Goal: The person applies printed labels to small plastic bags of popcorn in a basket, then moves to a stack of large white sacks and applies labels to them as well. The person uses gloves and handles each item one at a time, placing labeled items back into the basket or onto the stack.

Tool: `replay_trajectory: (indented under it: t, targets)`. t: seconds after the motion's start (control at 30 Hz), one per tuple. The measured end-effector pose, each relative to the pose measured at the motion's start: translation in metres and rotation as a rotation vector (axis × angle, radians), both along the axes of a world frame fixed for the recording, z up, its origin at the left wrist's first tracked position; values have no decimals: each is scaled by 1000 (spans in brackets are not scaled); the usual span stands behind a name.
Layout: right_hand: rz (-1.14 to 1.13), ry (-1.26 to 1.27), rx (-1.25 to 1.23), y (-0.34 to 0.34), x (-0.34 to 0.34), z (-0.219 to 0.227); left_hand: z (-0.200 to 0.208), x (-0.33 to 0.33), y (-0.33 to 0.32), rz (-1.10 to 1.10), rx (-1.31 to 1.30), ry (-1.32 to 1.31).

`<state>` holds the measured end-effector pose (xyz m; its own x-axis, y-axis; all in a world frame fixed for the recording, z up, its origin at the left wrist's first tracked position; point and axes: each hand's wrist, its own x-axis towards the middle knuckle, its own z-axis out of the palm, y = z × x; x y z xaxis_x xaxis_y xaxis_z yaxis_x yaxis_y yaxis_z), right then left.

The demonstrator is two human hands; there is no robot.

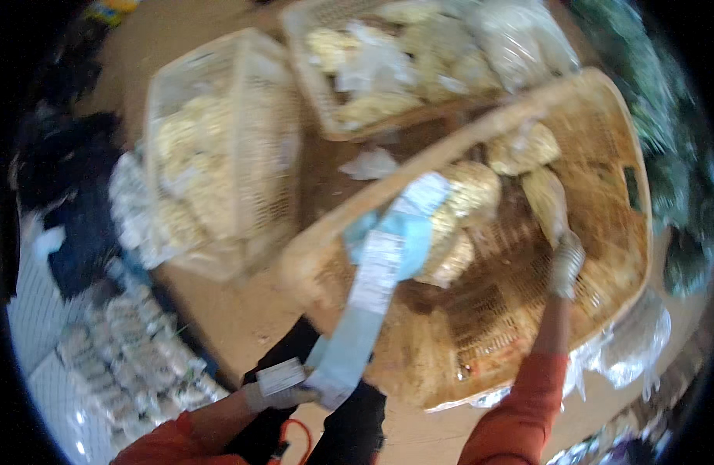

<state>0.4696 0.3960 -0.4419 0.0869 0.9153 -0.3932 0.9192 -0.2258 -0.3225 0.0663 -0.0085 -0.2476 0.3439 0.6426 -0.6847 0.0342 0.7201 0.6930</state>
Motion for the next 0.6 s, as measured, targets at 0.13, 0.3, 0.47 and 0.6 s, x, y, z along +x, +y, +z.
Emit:
replay_trajectory:
  t: [0.13,0.3,0.47,0.6]
  targets:
    - [-245,936,8,-58,-74,168,36,-2,0,93,-35,49]
    - [-238,1075,-44,-127,-230,316,54,-22,-45,-77,84,148]
    - [69,1211,-371,-146,-362,372,121,-57,-17,138,-103,179]
    - [312,1350,-372,-162,-426,377,107,-77,-29,207,13,628]
